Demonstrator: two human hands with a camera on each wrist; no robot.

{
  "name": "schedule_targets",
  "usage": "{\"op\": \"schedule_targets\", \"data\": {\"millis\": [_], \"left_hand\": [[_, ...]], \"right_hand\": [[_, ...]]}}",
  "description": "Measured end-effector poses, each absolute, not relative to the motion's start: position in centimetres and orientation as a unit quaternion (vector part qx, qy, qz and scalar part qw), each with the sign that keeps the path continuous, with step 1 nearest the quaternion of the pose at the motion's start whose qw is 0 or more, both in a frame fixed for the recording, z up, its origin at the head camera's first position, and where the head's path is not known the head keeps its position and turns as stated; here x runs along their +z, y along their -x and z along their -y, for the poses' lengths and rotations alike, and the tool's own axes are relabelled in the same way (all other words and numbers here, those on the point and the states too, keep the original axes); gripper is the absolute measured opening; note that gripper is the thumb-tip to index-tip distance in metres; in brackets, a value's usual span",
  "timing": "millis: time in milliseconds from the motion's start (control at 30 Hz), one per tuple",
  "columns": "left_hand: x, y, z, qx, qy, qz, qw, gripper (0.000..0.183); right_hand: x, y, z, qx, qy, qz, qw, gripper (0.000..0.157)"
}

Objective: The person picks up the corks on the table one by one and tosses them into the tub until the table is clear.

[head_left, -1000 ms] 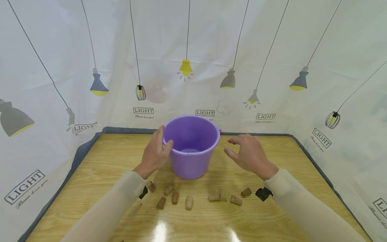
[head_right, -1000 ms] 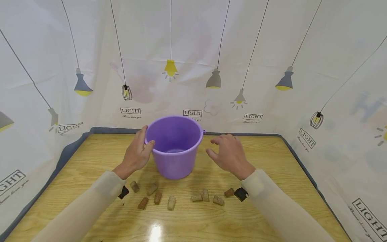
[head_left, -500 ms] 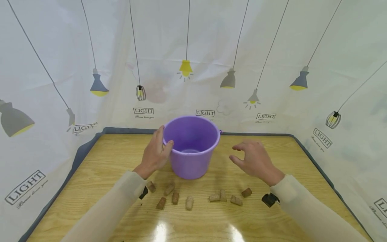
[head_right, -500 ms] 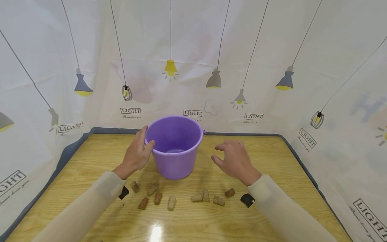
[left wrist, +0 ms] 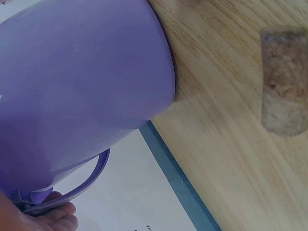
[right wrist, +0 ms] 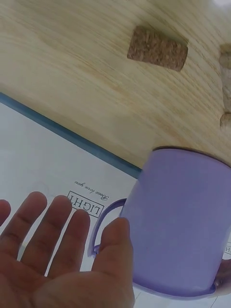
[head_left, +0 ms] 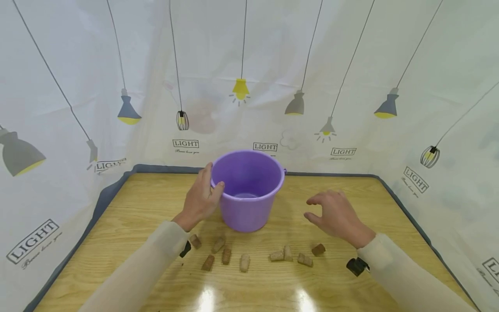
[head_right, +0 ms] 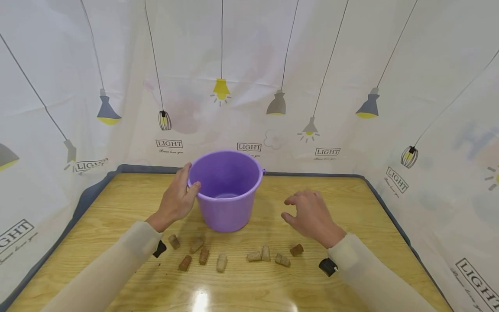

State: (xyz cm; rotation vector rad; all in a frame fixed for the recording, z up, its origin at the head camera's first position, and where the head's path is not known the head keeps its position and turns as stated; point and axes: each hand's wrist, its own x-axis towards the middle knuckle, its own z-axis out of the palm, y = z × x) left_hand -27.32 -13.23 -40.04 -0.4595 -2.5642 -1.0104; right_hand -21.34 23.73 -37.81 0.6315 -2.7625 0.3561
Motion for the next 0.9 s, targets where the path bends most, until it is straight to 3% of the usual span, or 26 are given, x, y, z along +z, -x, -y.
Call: {"op": "schedule_targets", "data": {"millis": [900], "left_hand": [[-40.2,27.3,13.3,-0.357,0.166,0.903,0.173,0.076]], "right_hand": [[-39.6,20.1,-25.2,0.084,-0.246,0.961,0.099,0.025]]}}
